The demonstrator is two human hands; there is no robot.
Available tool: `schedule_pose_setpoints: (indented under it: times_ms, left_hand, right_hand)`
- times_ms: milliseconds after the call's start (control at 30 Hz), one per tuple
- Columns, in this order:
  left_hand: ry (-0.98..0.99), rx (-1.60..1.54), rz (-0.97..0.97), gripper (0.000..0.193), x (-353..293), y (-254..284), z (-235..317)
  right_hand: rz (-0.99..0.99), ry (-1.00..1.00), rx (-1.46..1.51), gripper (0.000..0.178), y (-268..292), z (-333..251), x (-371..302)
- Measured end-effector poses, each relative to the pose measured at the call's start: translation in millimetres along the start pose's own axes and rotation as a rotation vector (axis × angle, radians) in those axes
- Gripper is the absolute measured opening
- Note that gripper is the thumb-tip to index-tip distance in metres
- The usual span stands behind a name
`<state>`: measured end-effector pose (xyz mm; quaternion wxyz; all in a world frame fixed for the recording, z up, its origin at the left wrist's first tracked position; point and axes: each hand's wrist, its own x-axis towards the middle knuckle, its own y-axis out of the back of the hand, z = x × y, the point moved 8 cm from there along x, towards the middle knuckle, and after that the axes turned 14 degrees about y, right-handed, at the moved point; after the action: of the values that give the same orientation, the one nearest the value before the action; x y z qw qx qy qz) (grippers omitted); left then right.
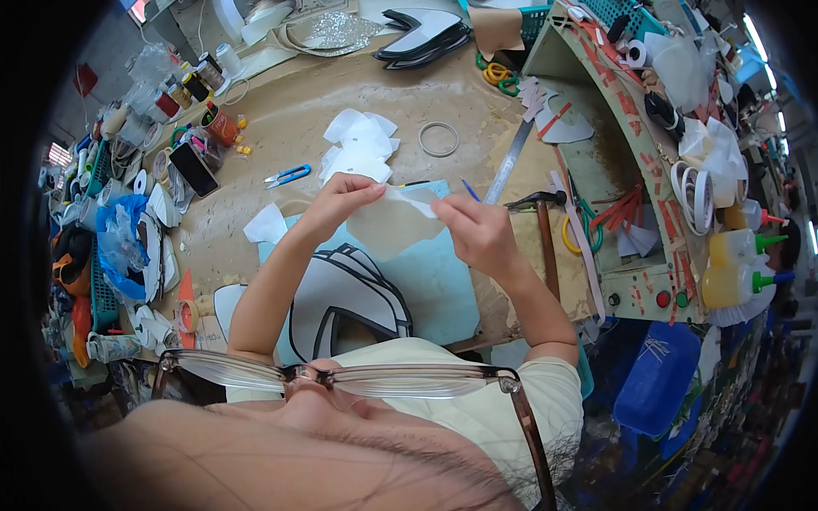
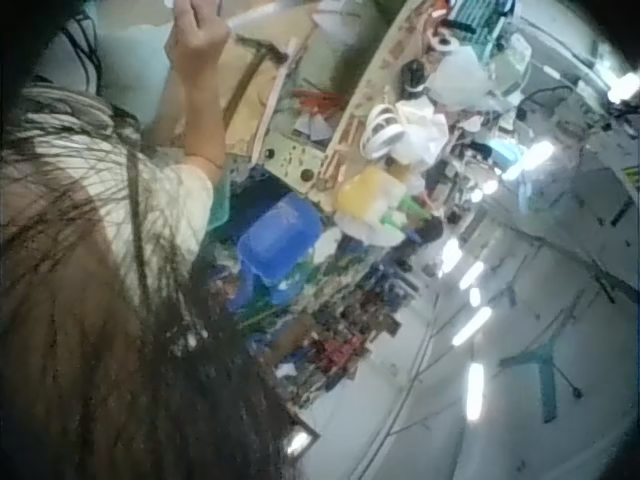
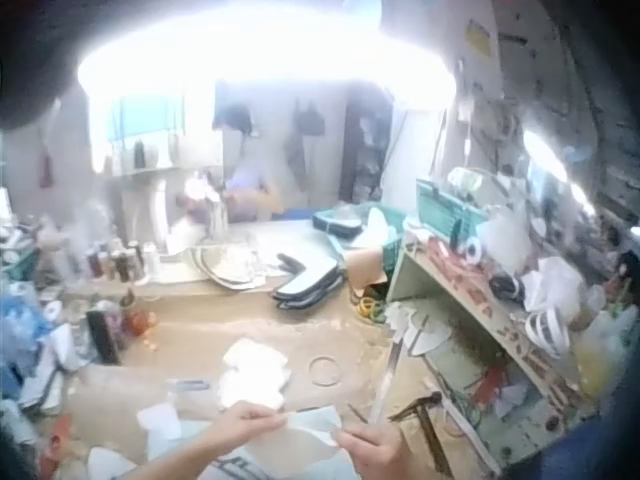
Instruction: The person takes white lining pieces from an upper shelf, places them onto shoe upper components on the workbench, and taps the components with a hammer.
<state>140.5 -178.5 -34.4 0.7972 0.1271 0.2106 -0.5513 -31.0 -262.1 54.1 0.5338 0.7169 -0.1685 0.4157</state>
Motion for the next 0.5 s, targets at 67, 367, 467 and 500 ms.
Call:
schedule_pose_setpoints:
  times_ms: [67,367,467,500]
  left_hand:
    - [0.055,-0.125,0.017,0.026,3,1,-4]
    - [-0.161,-0.421,0.243,0.031,12,46,6]
    - [-0.092,-0.032,0.122,0.029,17,6,10]
    - [-0.09,-0.026,0.112,0.029,16,-3,13]
  right_hand:
    - [-0.028,0.078,-0.022,0.027,5,-16,2]
    - [-0.15,-0.564,0.346,0.022,-41,46,-71]
    - [0.083,-0.906,0.723,0.025,-46,68,-74]
    - [0.296,-1.077,1.086,0.025,-55,68,-75]
